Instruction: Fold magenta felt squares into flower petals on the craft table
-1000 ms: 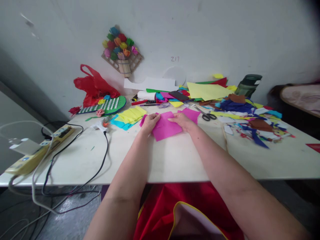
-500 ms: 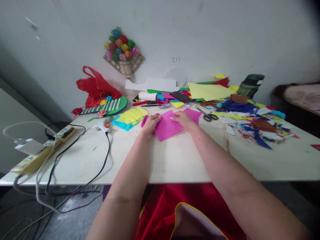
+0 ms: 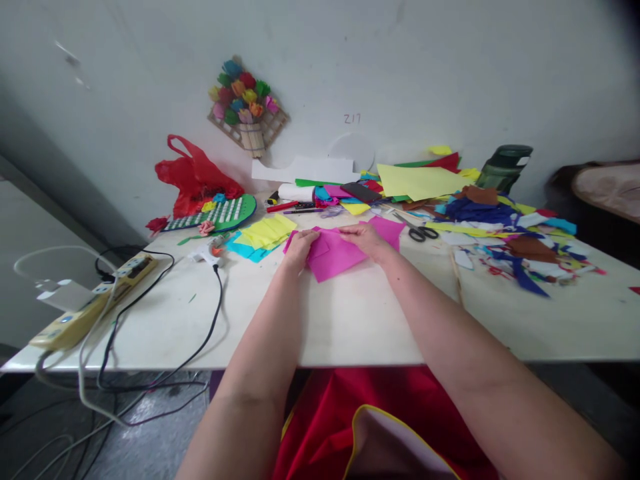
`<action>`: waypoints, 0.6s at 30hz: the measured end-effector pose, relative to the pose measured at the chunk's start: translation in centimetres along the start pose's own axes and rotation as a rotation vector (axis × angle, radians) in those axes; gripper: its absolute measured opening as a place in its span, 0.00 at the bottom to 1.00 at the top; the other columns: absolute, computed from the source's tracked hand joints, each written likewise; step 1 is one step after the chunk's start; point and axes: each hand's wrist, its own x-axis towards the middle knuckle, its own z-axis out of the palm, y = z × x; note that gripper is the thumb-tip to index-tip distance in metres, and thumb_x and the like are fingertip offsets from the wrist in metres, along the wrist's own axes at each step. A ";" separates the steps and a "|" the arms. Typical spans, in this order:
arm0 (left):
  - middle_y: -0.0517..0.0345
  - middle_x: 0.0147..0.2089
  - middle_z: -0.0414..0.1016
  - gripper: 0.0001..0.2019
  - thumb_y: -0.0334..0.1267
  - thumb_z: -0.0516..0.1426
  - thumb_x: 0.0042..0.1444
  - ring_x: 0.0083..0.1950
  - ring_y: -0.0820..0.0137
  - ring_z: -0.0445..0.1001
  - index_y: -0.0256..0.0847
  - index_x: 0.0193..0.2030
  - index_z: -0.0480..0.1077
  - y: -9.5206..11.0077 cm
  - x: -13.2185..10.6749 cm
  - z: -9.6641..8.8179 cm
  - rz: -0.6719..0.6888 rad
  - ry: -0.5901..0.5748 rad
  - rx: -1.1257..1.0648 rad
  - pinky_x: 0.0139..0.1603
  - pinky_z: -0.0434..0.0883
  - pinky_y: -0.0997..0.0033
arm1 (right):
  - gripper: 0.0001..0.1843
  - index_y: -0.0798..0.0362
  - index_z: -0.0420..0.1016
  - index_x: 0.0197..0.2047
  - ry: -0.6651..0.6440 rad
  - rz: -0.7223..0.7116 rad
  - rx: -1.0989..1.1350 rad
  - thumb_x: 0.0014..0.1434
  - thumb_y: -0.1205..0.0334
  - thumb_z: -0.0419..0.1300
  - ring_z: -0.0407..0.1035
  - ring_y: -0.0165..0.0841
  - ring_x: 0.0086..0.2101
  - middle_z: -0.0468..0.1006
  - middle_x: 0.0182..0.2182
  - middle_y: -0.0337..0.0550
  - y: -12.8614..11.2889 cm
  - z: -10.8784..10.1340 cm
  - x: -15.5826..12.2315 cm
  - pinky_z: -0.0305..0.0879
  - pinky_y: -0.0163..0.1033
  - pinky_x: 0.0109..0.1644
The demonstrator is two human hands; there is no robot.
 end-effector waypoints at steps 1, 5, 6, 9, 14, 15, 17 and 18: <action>0.63 0.18 0.63 0.09 0.40 0.58 0.44 0.19 0.76 0.62 0.38 0.23 0.64 -0.1 0.1 0.0 -0.004 -0.003 -0.019 0.20 0.57 0.76 | 0.14 0.52 0.80 0.38 -0.014 -0.011 -0.004 0.45 0.62 0.63 0.71 0.37 0.44 0.80 0.39 0.44 -0.1 0.0 -0.1 0.62 0.46 0.53; 0.63 0.19 0.65 0.08 0.39 0.59 0.43 0.20 0.76 0.63 0.37 0.24 0.65 -0.2 0.1 0.1 -0.039 -0.010 -0.069 0.20 0.58 0.76 | 0.14 0.52 0.80 0.39 -0.068 -0.054 -0.037 0.46 0.65 0.61 0.71 0.36 0.45 0.80 0.39 0.45 -0.3 -0.2 -0.3 0.61 0.46 0.55; 0.63 0.19 0.66 0.08 0.39 0.59 0.43 0.20 0.76 0.64 0.37 0.24 0.65 -0.1 0.1 0.2 -0.043 -0.011 -0.074 0.20 0.58 0.76 | 0.14 0.52 0.80 0.38 -0.076 -0.064 -0.046 0.46 0.65 0.61 0.71 0.35 0.44 0.80 0.39 0.45 -0.3 -0.2 -0.3 0.61 0.45 0.55; 0.63 0.19 0.66 0.08 0.39 0.59 0.43 0.20 0.76 0.64 0.37 0.25 0.66 0.0 0.0 0.3 -0.045 -0.022 -0.085 0.21 0.59 0.76 | 0.14 0.51 0.80 0.38 -0.094 -0.077 -0.076 0.47 0.67 0.59 0.71 0.35 0.44 0.80 0.40 0.44 -0.3 -0.3 -0.3 0.62 0.45 0.54; 0.64 0.18 0.66 0.08 0.40 0.58 0.45 0.19 0.76 0.63 0.38 0.25 0.66 -0.1 0.1 0.1 -0.044 -0.053 -0.082 0.21 0.60 0.76 | 0.13 0.52 0.81 0.37 -0.119 -0.072 -0.156 0.47 0.67 0.59 0.72 0.35 0.43 0.80 0.38 0.45 -0.4 -0.3 -0.4 0.65 0.42 0.51; 0.64 0.19 0.66 0.08 0.40 0.59 0.45 0.19 0.76 0.64 0.38 0.25 0.66 -0.2 0.1 0.1 -0.041 -0.056 -0.084 0.21 0.60 0.77 | 0.13 0.52 0.81 0.36 -0.122 -0.073 -0.165 0.47 0.68 0.58 0.72 0.35 0.43 0.80 0.38 0.44 -0.5 -0.3 -0.4 0.65 0.42 0.50; 0.64 0.19 0.67 0.08 0.39 0.59 0.45 0.20 0.76 0.64 0.38 0.25 0.67 -0.2 0.1 0.1 -0.041 -0.054 -0.093 0.21 0.61 0.77 | 0.13 0.53 0.81 0.36 -0.123 -0.074 -0.178 0.46 0.68 0.58 0.72 0.35 0.41 0.81 0.36 0.44 -0.6 -0.3 -0.5 0.65 0.41 0.49; 0.64 0.19 0.67 0.07 0.39 0.59 0.44 0.20 0.76 0.64 0.38 0.25 0.67 -0.2 0.1 0.1 -0.044 -0.050 -0.099 0.21 0.61 0.77 | 0.13 0.53 0.81 0.35 -0.124 -0.075 -0.186 0.46 0.68 0.58 0.73 0.34 0.41 0.81 0.36 0.44 -0.7 -0.2 -0.5 0.66 0.41 0.49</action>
